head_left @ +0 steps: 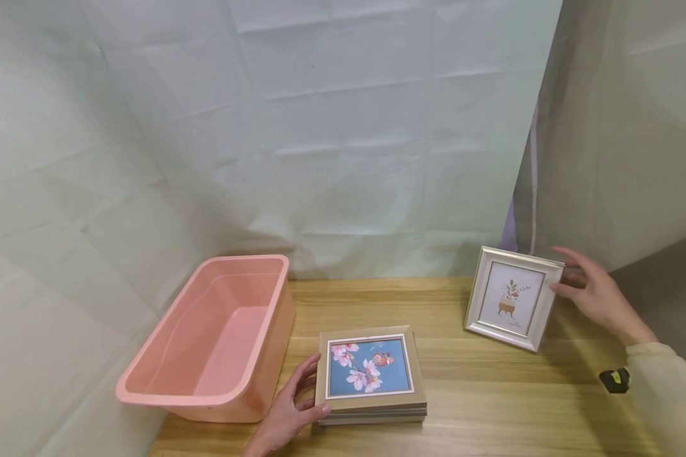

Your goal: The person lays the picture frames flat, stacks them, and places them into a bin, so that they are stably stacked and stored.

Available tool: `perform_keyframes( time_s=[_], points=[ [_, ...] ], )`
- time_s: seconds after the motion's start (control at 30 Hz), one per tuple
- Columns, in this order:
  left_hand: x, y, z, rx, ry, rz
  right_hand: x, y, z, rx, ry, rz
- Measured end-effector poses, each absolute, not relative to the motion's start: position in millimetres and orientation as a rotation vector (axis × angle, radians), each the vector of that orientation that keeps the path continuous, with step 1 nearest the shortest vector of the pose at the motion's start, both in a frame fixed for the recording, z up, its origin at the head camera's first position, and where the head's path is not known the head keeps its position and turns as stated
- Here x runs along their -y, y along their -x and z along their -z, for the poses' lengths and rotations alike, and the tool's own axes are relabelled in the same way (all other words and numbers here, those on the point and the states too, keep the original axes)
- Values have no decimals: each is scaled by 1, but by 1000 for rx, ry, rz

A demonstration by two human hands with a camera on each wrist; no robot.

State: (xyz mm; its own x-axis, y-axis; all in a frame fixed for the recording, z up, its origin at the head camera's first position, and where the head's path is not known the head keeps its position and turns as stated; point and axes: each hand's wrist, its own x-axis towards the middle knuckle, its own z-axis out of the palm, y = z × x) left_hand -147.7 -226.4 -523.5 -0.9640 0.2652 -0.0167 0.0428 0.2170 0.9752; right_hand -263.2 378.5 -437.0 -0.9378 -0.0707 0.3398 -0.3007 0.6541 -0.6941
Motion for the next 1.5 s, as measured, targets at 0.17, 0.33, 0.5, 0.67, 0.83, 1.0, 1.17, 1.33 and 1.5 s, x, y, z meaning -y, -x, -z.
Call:
perform_keyframes(
  time_s=[0.17, 0.33, 0.5, 0.67, 0.83, 1.0, 1.17, 1.33, 1.5],
  points=[
    [227, 147, 524, -2294, -298, -1843, -387, 270, 440, 2571, -392, -1304],
    [227, 147, 524, -2281, -315, -1853, -395, 275, 440, 2515, -478, -1638],
    [227, 147, 523, -2269, -306, -1858, -396, 274, 437, 2497, -451, -1757],
    [224, 149, 524, -2252, -306, -1860, -393, 266, 436, 2479, -363, -1703],
    [222, 149, 524, -2248, -324, -1852, -389, 253, 442, 2371, -298, -1750],
    [221, 149, 522, -2255, -302, -1850, -376, 242, 444, 2120, -287, -1944],
    [222, 149, 520, -2288, -293, -1839, -352, 232, 437, 1885, -255, -2093],
    [227, 149, 511, -2400, -307, -1803, -322, 223, 432, 1695, -260, -2179],
    [229, 147, 494, -2597, -283, -1798, -294, 210, 430, 1604, -209, -2189]
  ],
)
